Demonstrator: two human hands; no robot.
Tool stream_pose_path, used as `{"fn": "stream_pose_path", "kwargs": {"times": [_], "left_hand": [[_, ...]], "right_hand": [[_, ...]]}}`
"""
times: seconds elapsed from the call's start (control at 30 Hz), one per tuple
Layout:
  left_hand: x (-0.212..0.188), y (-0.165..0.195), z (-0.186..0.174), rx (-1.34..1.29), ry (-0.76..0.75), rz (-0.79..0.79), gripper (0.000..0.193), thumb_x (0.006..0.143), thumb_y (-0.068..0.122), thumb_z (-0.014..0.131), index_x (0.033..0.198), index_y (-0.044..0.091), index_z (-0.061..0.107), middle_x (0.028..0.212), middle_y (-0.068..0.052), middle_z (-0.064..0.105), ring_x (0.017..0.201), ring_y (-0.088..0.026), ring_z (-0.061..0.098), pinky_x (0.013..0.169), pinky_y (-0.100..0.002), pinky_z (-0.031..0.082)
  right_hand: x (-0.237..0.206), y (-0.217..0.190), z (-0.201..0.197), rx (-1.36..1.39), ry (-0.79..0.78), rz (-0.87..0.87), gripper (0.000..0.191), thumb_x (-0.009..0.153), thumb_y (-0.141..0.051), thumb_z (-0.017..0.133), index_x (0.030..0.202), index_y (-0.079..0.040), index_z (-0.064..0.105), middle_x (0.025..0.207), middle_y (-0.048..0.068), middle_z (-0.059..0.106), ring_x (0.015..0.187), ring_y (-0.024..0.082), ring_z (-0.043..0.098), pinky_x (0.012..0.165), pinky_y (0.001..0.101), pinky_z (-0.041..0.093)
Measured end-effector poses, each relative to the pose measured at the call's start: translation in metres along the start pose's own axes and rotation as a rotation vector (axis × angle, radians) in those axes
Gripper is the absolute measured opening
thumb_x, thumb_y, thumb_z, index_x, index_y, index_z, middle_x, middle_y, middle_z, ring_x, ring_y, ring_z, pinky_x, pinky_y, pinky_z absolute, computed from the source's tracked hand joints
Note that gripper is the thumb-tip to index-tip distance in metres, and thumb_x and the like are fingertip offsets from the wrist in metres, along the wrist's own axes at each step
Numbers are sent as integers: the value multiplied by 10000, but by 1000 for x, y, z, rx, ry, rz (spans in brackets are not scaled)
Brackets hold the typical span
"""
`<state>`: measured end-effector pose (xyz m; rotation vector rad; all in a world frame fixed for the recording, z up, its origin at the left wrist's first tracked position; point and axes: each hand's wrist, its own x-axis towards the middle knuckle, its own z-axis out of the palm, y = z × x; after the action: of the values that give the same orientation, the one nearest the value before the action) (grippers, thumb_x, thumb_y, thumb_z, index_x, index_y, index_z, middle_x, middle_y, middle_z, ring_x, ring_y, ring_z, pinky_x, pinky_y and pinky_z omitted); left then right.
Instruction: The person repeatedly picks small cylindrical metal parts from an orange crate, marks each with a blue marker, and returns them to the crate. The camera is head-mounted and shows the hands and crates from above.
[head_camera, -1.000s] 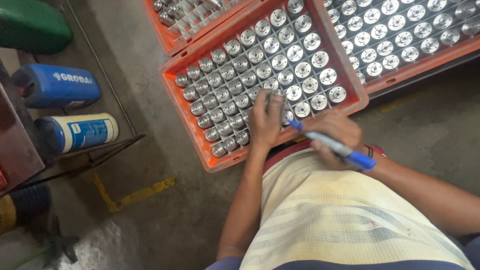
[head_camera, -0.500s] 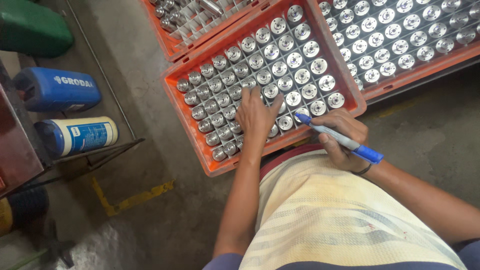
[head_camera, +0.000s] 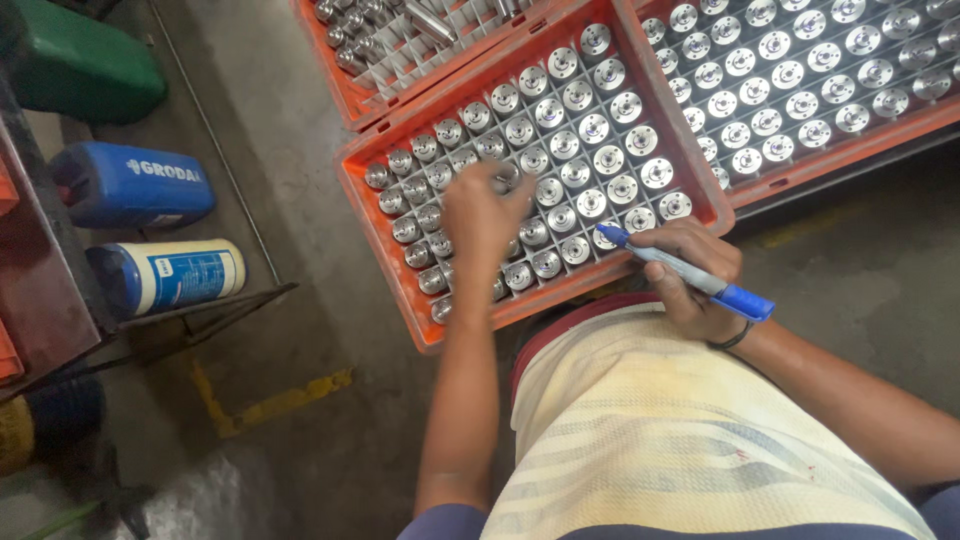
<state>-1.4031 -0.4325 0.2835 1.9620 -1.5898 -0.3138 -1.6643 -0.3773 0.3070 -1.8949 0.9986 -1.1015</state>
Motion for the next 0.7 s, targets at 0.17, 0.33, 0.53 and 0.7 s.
{"fn": "stream_pose_path", "kwargs": {"times": [0.17, 0.33, 0.53, 0.7], "left_hand": [[-11, 16, 37, 202, -248, -112, 429, 613, 408, 891, 809, 50, 761, 857, -139, 725, 747, -308, 704, 672, -430, 561], [-2, -2, -11, -42, -214, 181, 349, 708, 394, 848, 869, 100, 754, 878, -64, 731, 766, -185, 709, 721, -359, 596], [-44, 2, 10, -1459, -325, -388, 320, 1002, 291, 656, 1214, 51, 647, 953, -4, 656, 758, -99, 567, 633, -274, 476], [-72, 1, 47, -1444, -312, -606, 337, 1041, 294, 531, 1218, 25, 633, 982, -21, 684, 807, -89, 626, 656, -248, 502]], "right_hand": [[-2, 3, 0, 14, -4, 4, 246, 1017, -151, 595, 1140, 46, 676, 951, 156, 707, 868, 257, 693, 795, 344, 530], [-4, 3, -3, 9, 32, -16, 221, 985, -123, 594, 1114, 36, 679, 965, 161, 713, 856, 250, 690, 793, 342, 530], [4, -2, 8, -67, -130, -263, 214, 829, -107, 668, 1015, -2, 688, 867, 120, 693, 776, 278, 670, 744, 416, 510], [14, -3, 15, -49, -72, -242, 237, 843, -99, 685, 1058, 1, 682, 893, 127, 697, 776, 287, 653, 737, 416, 483]]}}
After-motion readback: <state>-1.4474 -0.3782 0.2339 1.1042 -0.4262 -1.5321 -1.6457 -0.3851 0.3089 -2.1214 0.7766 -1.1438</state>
